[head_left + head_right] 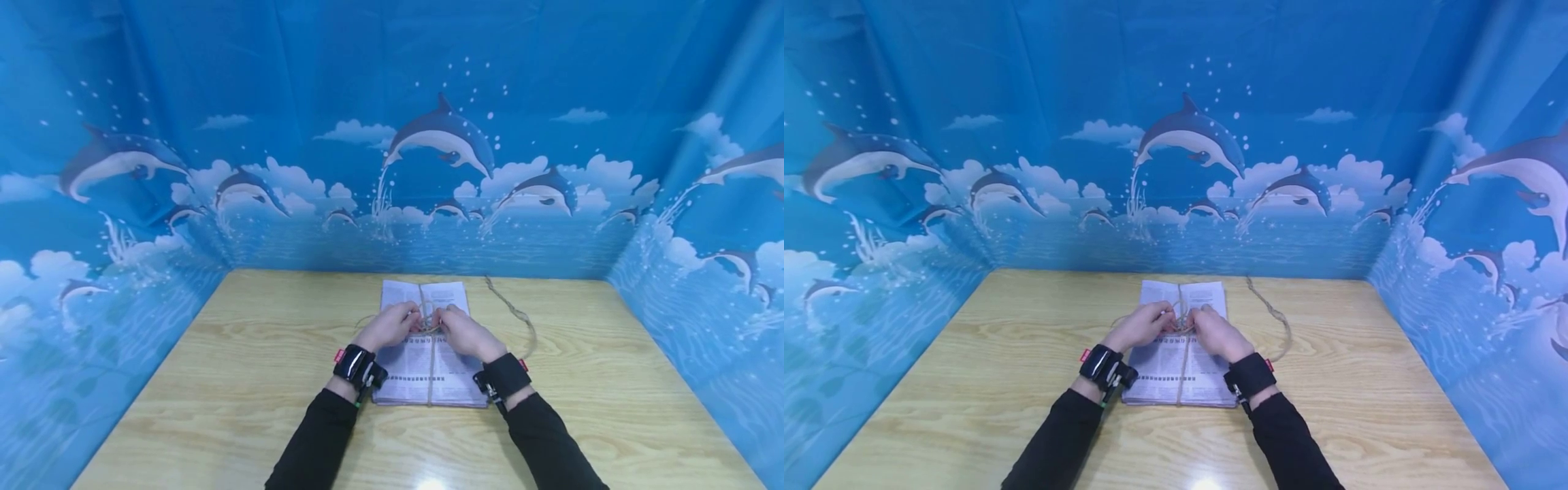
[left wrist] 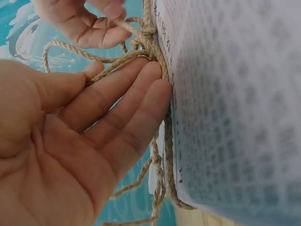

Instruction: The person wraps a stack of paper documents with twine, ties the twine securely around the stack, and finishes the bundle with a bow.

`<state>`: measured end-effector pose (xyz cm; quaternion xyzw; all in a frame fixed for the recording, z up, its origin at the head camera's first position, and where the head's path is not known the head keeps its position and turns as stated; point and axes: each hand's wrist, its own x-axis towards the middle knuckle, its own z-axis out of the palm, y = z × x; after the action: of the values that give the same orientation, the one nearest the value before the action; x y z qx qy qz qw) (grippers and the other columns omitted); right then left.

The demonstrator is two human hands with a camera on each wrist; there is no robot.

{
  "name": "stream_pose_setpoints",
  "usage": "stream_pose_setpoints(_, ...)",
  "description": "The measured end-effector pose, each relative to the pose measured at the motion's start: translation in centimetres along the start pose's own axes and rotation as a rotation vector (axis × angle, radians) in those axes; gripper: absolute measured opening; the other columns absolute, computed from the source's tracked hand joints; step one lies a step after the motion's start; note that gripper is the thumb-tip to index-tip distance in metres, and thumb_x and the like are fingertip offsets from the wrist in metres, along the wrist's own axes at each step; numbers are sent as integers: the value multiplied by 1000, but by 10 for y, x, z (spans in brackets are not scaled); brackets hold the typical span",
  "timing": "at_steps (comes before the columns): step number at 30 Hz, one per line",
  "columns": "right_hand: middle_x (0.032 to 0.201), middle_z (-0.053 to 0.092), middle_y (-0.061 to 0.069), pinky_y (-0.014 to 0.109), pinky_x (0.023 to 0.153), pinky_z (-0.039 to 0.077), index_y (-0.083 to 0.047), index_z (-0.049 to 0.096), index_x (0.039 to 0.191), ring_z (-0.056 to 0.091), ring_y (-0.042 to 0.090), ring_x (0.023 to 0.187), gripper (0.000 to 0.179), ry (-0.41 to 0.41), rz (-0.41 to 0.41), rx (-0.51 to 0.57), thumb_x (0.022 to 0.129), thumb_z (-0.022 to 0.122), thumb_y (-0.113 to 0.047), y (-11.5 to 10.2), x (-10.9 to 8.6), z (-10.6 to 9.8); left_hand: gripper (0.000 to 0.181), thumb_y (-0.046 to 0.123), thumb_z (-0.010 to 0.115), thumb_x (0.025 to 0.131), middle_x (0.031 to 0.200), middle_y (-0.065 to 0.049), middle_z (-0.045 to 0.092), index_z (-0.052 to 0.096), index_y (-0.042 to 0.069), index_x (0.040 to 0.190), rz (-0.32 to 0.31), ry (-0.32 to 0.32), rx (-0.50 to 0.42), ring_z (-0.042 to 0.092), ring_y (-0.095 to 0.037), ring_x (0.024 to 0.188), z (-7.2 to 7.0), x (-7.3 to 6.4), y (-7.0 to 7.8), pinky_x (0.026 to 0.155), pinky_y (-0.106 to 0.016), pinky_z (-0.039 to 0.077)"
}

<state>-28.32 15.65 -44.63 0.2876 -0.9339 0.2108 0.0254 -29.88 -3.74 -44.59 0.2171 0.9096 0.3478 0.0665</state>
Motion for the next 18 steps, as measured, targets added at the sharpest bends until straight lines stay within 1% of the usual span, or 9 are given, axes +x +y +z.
stream_pose_setpoints(2, 88, 63, 9, 40, 81, 50, -2, 66, 95, 58, 23, 86, 11, 25, 25, 16, 93, 56, 2, 0, 2, 3, 25, 23, 43, 105, 90, -3, 70, 62, 10, 96, 0, -3, 3, 61, -12, 78, 0, 0, -1, 72, -29, 50)
stream_pose_setpoints(5, 87, 69, 7, 39, 81, 53, -4, 72, 91, 64, 23, 85, 7, 57, 64, 43, 88, 66, -2, 1, 5, 7, 24, 22, 43, 106, 89, -3, 69, 61, 10, 96, -3, -12, 0, 60, -12, 76, 1, -1, -2, 71, -29, 50)
stream_pose_setpoints(8, 85, 73, 5, 37, 79, 55, -6, 75, 87, 68, 22, 83, 5, 61, 75, 51, 86, 71, -4, 1, 7, 9, 24, 22, 43, 105, 89, -4, 68, 61, 10, 96, -9, -15, -2, 58, -12, 75, 1, -4, -2, 70, -28, 48)
stream_pose_setpoints(12, 83, 73, 4, 35, 75, 55, -7, 76, 85, 68, 19, 79, 6, 38, 64, 43, 86, 71, -5, 1, 6, 7, 22, 22, 44, 105, 88, -5, 67, 61, 10, 97, -10, -24, -9, 57, -13, 74, 1, -6, -2, 68, -29, 48)
stream_pose_setpoints(15, 80, 73, 3, 31, 69, 54, -8, 76, 83, 63, 14, 70, 9, 14, 95, 53, 88, 69, -4, 2, 9, 3, 23, 24, 42, 106, 90, -3, 67, 59, 12, 98, -7, -26, -12, 58, -13, 76, 2, -5, -1, 69, -29, 48)
stream_pose_setpoints(18, 78, 72, 2, 27, 61, 48, -9, 76, 84, 56, 9, 60, 11, 1, 127, 62, 89, 67, -5, 4, 14, 0, 23, 24, 40, 106, 93, -3, 67, 58, 12, 98, -3, -22, -9, 60, -13, 80, 1, -3, 2, 72, -29, 49)
